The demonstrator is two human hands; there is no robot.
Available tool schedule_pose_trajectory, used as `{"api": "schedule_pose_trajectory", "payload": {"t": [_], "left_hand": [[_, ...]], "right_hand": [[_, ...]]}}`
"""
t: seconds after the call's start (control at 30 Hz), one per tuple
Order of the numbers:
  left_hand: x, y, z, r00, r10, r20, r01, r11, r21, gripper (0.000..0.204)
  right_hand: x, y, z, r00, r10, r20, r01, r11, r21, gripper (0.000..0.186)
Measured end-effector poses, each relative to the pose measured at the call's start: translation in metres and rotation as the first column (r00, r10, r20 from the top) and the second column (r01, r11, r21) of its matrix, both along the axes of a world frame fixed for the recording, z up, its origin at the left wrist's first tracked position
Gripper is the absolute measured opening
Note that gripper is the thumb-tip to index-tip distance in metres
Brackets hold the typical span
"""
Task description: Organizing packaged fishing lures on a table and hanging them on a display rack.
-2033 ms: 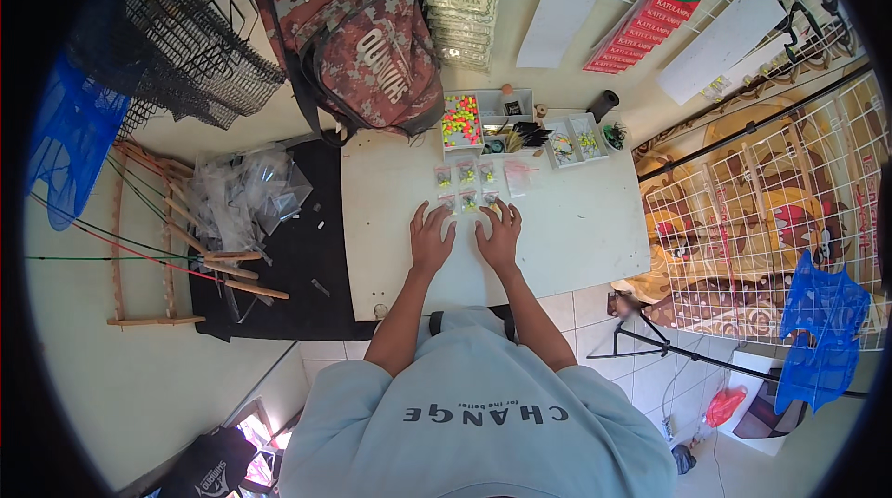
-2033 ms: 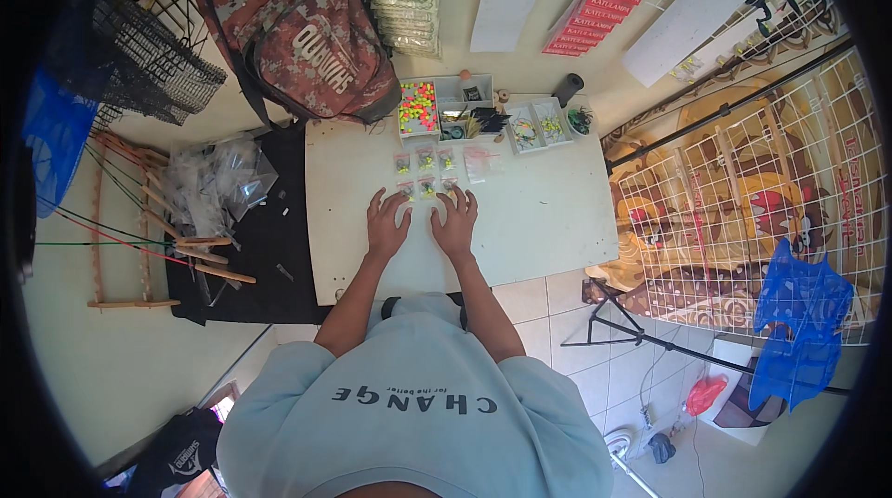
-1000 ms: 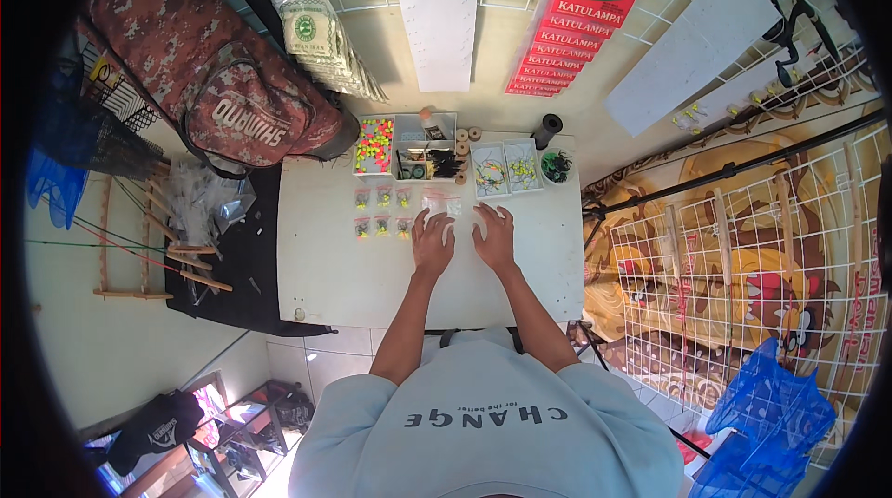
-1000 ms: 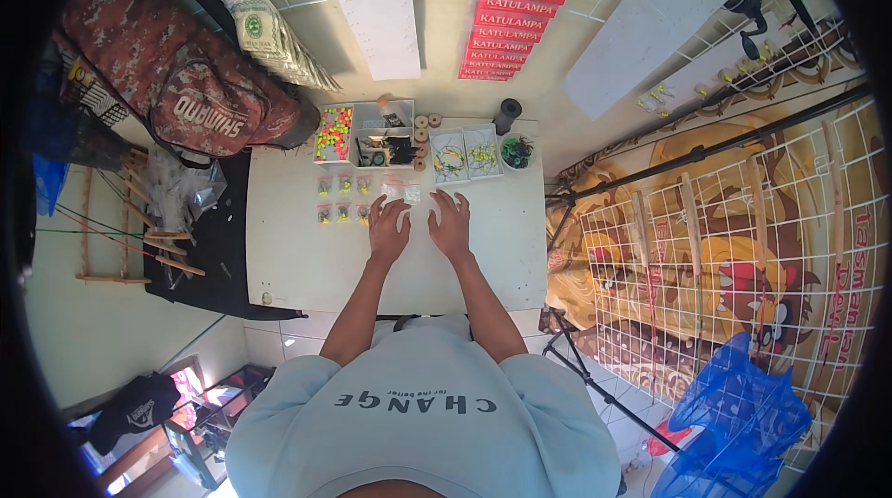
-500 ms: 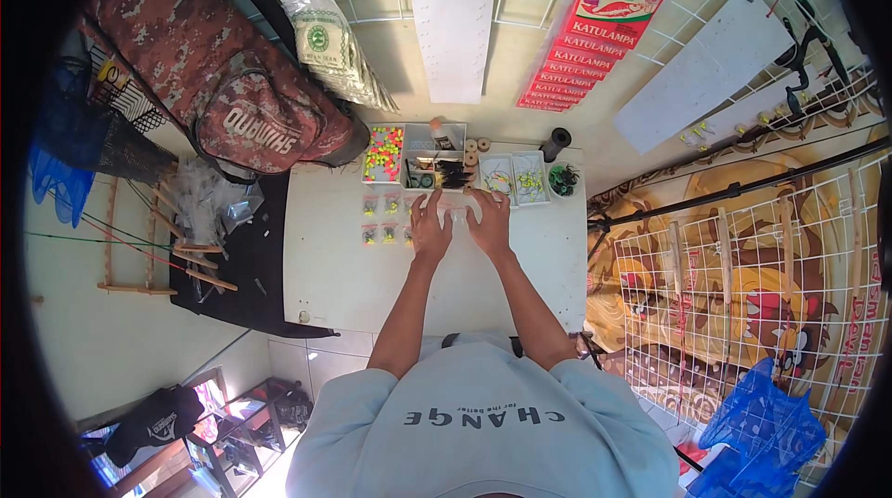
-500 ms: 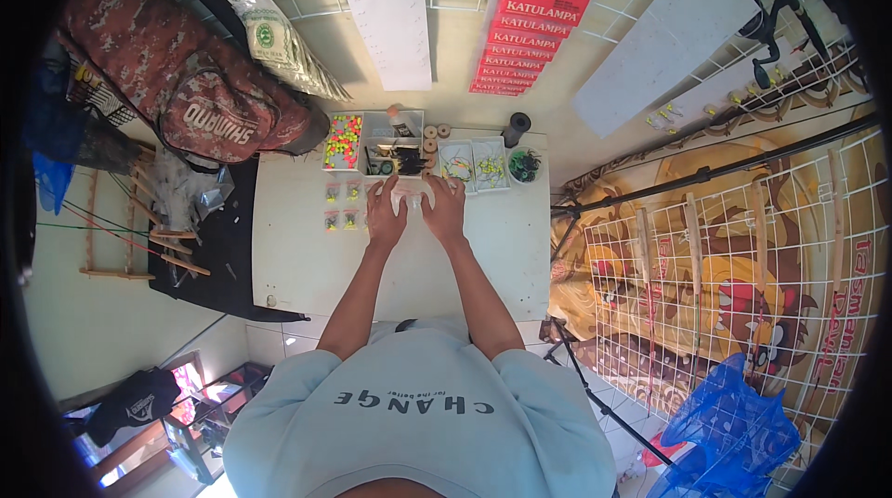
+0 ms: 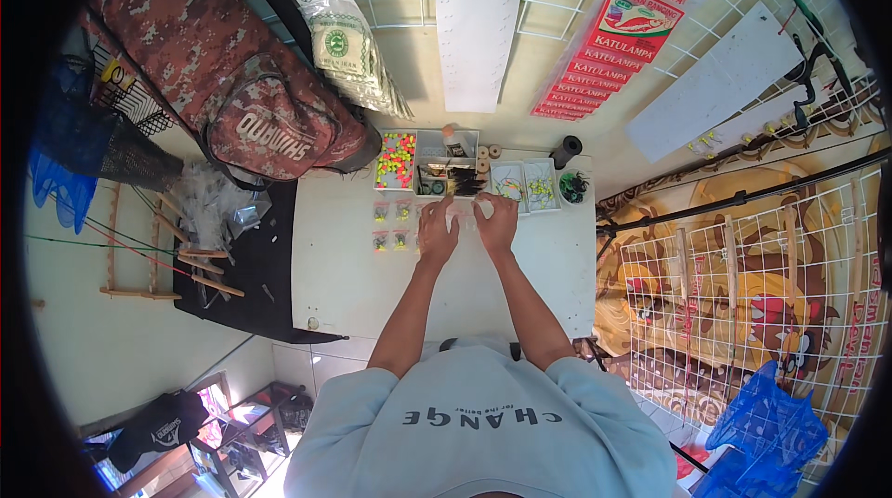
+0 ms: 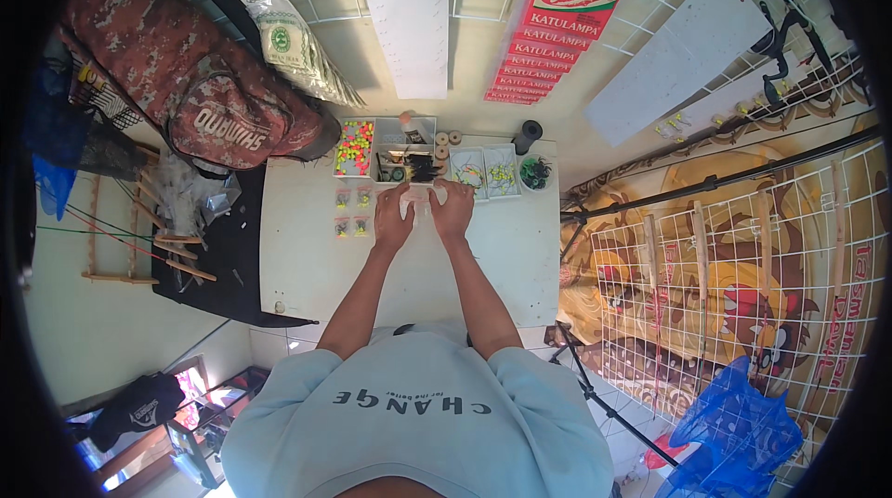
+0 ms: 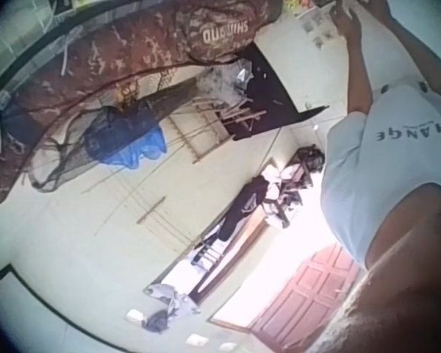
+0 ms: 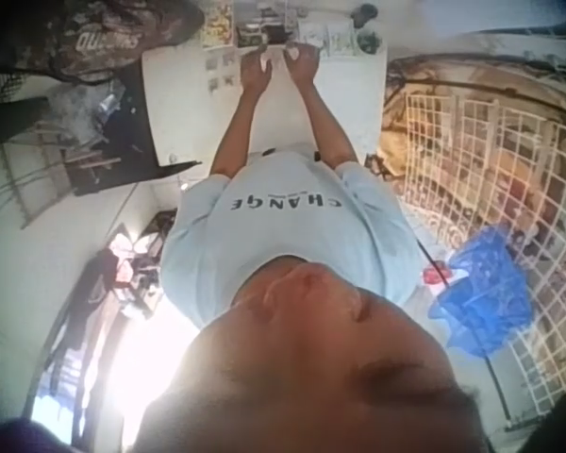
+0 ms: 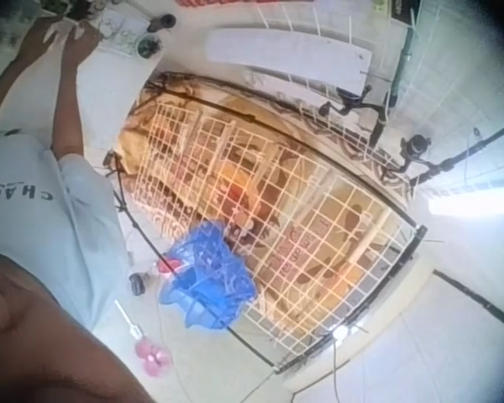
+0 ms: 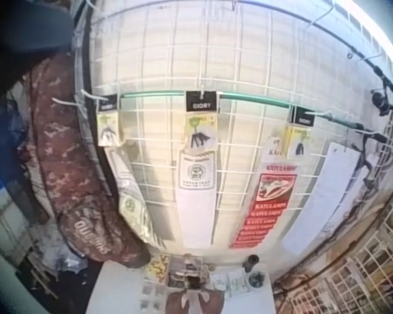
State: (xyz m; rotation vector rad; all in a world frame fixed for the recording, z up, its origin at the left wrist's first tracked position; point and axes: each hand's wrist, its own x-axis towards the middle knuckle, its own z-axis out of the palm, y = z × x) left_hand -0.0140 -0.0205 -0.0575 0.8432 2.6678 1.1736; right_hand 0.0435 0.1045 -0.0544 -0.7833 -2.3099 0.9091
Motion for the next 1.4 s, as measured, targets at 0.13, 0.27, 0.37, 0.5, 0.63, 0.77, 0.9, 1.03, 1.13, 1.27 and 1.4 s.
{"api": "schedule_pose_trajectory", "payload": {"t": [0.13,0.27,0.37,0.5,0.63,0.77,0.9,1.03,1.13,1.27,1.4], "left_hand": [[-0.003,0.000,0.000,1.000,0.001,0.004,-0.001,1.000,0.009,0.044],[-0.006,-0.003,-0.003,1.000,-0.004,0.000,0.004,1.000,0.018,0.044],[-0.007,-0.004,0.003,0.999,-0.006,-0.041,0.010,0.997,0.078,0.042],[-0.005,-0.007,0.015,0.987,-0.014,-0.159,0.040,0.986,0.160,0.032],[-0.005,-0.009,0.015,0.987,-0.015,-0.162,0.040,0.988,0.150,0.029],[-0.001,-0.004,0.033,0.976,-0.030,-0.214,0.066,0.984,0.163,0.030],[-0.004,-0.003,0.044,0.958,-0.094,-0.271,0.136,0.980,0.143,0.025],[-0.004,-0.005,0.041,0.967,-0.072,-0.246,0.130,0.965,0.228,0.017],[-0.002,-0.005,0.041,0.976,-0.007,-0.218,0.081,0.939,0.334,0.009],[-0.001,-0.011,0.045,0.987,-0.058,-0.149,0.118,0.894,0.432,0.010],[0.004,-0.017,0.044,0.997,-0.072,-0.025,0.075,0.868,0.491,0.010]], "right_hand": [[-0.002,-0.003,-0.003,0.999,-0.047,0.000,0.047,0.999,0.019,0.014],[-0.003,-0.008,0.001,0.998,-0.061,0.022,0.061,0.998,0.020,0.013],[0.001,-0.009,0.006,1.000,-0.026,0.002,0.025,0.995,0.094,0.012],[0.011,-0.010,0.015,0.986,0.078,-0.146,-0.039,0.966,0.255,0.009],[0.018,-0.013,0.026,0.972,0.170,-0.165,-0.115,0.947,0.299,0.010],[0.024,-0.010,0.036,0.960,0.214,-0.181,-0.146,0.933,0.328,0.011],[0.029,-0.011,0.047,0.954,0.245,-0.174,-0.175,0.924,0.341,0.011],[0.031,-0.013,0.048,0.951,0.262,-0.167,-0.207,0.936,0.285,0.017],[0.035,-0.013,0.043,0.963,0.232,-0.141,-0.192,0.950,0.246,0.021],[0.041,-0.006,0.032,0.976,0.189,-0.108,-0.155,0.951,0.270,0.022],[0.042,-0.003,0.029,0.972,0.198,-0.127,-0.166,0.960,0.227,0.021]]}}
